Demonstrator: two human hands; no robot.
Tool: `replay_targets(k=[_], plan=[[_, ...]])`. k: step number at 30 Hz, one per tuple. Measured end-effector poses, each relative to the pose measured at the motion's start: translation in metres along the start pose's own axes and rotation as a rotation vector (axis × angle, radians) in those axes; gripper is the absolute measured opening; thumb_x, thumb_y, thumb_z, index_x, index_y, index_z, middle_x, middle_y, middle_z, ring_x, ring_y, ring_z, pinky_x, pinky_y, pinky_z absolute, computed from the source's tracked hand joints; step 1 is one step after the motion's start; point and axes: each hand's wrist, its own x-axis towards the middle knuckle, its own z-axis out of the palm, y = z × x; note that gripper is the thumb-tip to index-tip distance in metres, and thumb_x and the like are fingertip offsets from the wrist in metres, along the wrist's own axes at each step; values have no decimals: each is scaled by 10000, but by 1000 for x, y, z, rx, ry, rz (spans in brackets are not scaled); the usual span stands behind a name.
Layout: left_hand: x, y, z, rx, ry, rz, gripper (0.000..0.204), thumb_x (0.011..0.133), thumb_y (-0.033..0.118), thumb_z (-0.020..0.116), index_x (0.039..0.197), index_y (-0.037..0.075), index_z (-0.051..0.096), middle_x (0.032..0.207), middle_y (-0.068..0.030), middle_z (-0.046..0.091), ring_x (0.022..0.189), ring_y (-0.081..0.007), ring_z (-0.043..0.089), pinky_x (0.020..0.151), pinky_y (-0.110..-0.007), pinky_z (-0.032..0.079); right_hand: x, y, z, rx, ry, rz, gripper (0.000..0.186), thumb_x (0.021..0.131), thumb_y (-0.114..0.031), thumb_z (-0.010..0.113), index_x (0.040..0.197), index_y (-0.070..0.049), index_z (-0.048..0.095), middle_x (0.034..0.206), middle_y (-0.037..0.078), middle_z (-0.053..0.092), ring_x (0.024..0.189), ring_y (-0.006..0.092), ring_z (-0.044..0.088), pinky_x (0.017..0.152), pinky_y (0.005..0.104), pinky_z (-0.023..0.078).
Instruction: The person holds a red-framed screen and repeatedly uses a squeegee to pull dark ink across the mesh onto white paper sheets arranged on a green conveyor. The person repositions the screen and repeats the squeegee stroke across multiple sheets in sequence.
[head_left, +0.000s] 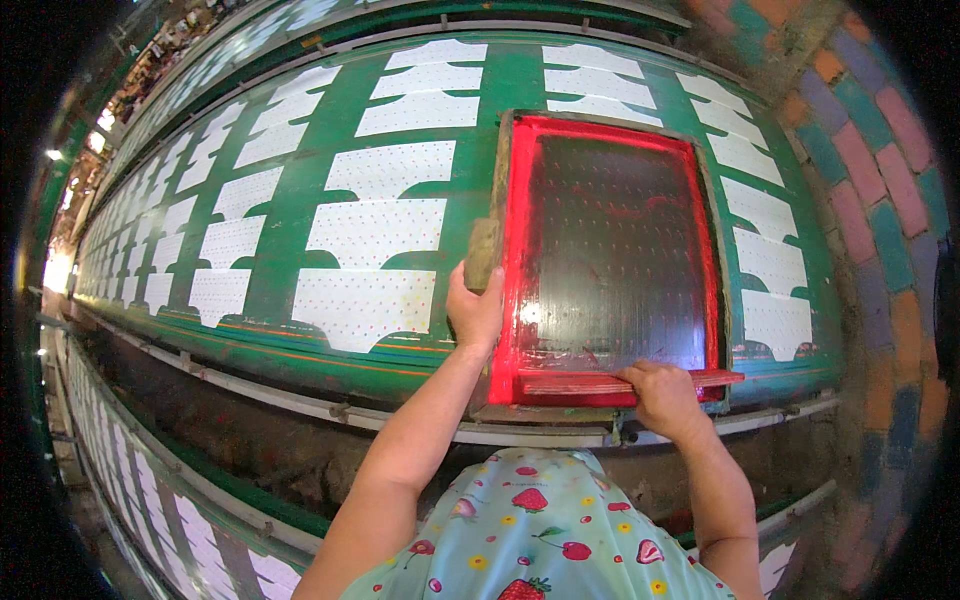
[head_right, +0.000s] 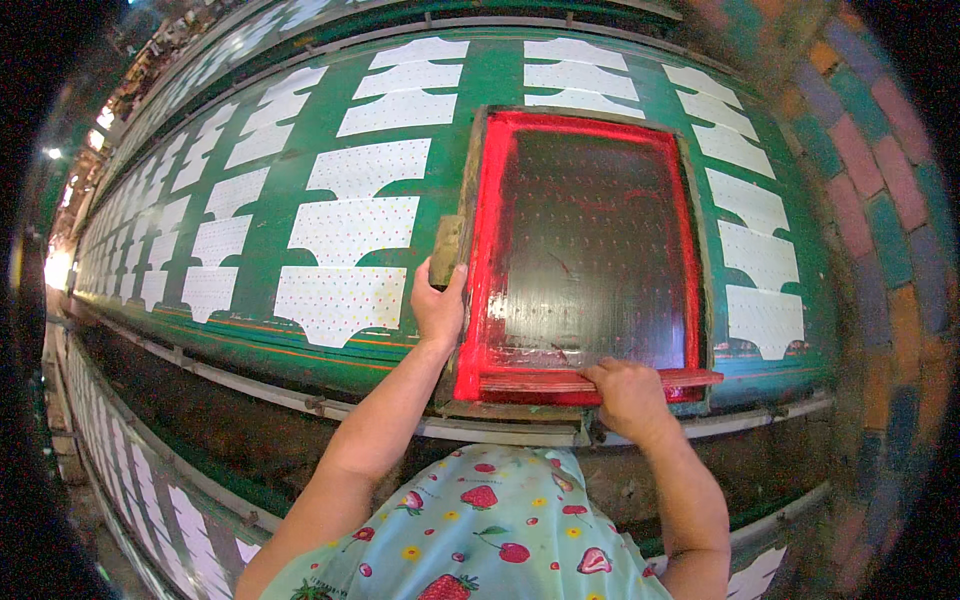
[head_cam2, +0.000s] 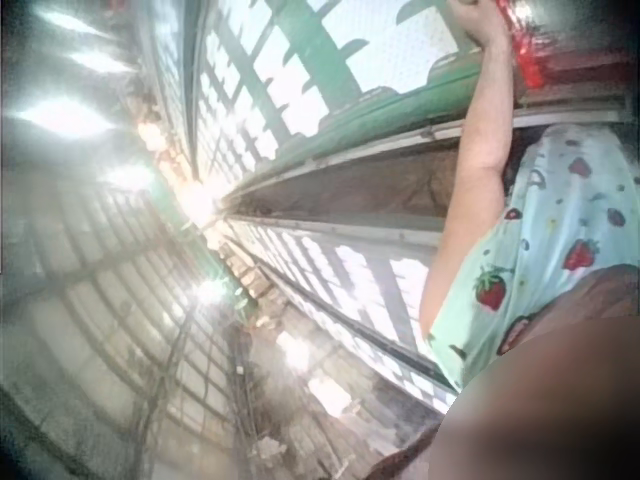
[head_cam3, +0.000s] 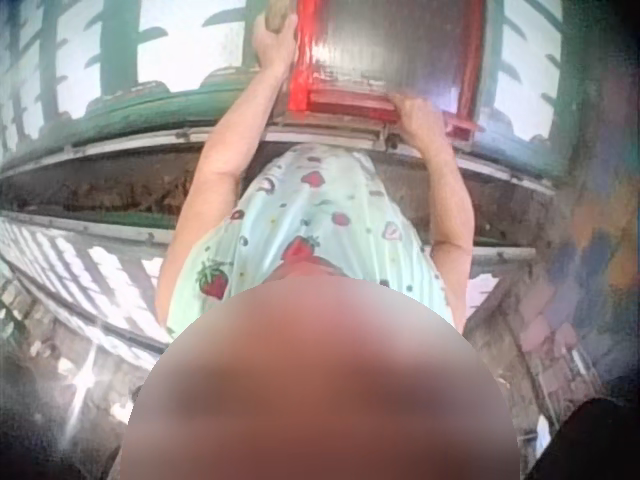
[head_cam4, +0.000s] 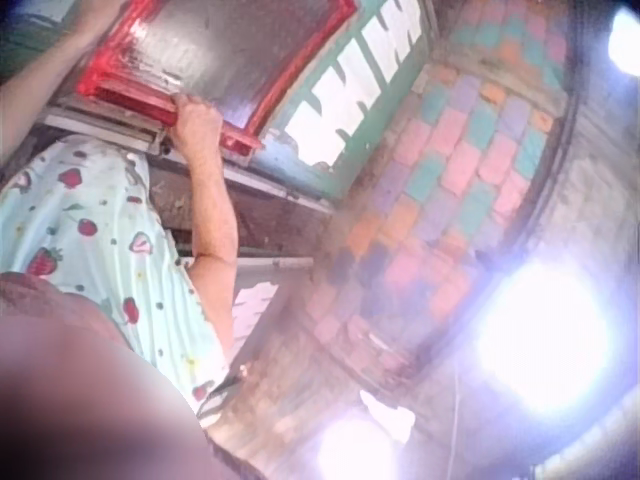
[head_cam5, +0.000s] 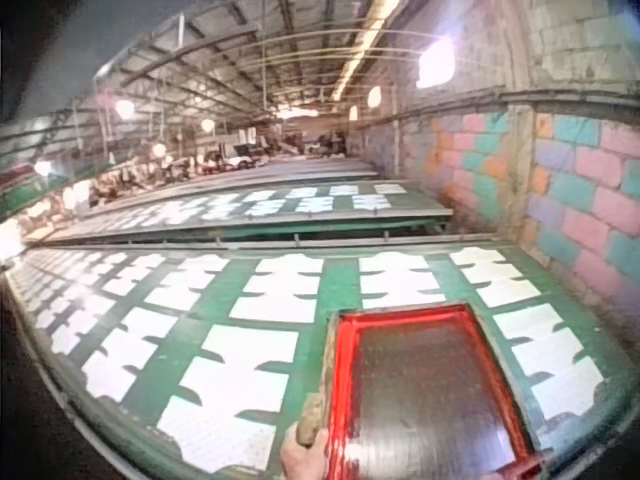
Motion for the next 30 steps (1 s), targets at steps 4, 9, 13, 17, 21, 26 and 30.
replay_targets(k=[4, 9, 13, 17, 21, 26, 30], plan=[[3, -8, 0, -44, -13, 25, 628, 1041, 318, 769, 1509, -59, 585, 1417, -274, 690, 1304, -362, 681, 1137, -438, 509, -21, -13, 13, 30, 106, -40, 488, 772, 22, 715, 1238, -97, 800, 1093, 156, 772, 1034, 397, 753, 905, 525, 602], [5, -18, 2, -41, -39, 38, 600, 1099, 332, 677, 1530, -68, 561, 1444, -295, 671, 1343, -398, 657, 1159, -462, 489, -34, -31, 48, -42, 256, -14, 595, 729, 2, 744, 1310, -121, 785, 1203, 122, 759, 1083, 363, 741, 943, 488, 594], [5, -15, 2, -50, -58, 21, 556, 1110, 315, 652, 1524, -45, 562, 1445, -285, 671, 1343, -400, 655, 1155, -465, 482, -21, -25, 54, -143, 329, -27, 487, 863, -98, 695, 1343, -131, 772, 1220, 95, 746, 1106, 299, 744, 954, 451, 580], [4, -7, 1, -2, -60, 32, 500, 1143, 301, 623, 1516, -28, 576, 1416, -236, 686, 1299, -324, 660, 1146, -437, 482, 21, 1, 51, -179, 415, -76, 417, 923, -151, 651, 1320, -123, 779, 1201, 112, 745, 1061, 303, 753, 917, 458, 577], [0, 1, 0, 8, -56, 1, 485, 1167, 308, 590, 1518, -28, 582, 1410, -212, 693, 1287, -284, 656, 1160, -421, 473, 89, 48, 35, -206, 467, -140, 388, 938, -164, 635, 1295, -120, 782, 1156, 115, 742, 1009, 305, 759, 881, 453, 580], [0, 6, 1, -9, -42, -69, 455, 1194, 266, 528, 1530, -33, 594, 1430, -177, 693, 1303, -250, 647, 1168, -402, 470, 190, 104, 4, -210, 501, -165, 404, 857, -82, 708, 1248, -148, 790, 1067, 113, 734, 982, 329, 764, 867, 464, 601], [3, 4, 2, -37, -1, -93, 440, 1213, 219, 467, 1536, -41, 616, 1451, -143, 692, 1308, -223, 642, 1170, -380, 470, 270, 147, -21, -237, 493, -155, 380, 849, -61, 735, 1212, -158, 792, 1063, 133, 737, 990, 349, 774, 846, 485, 625]])
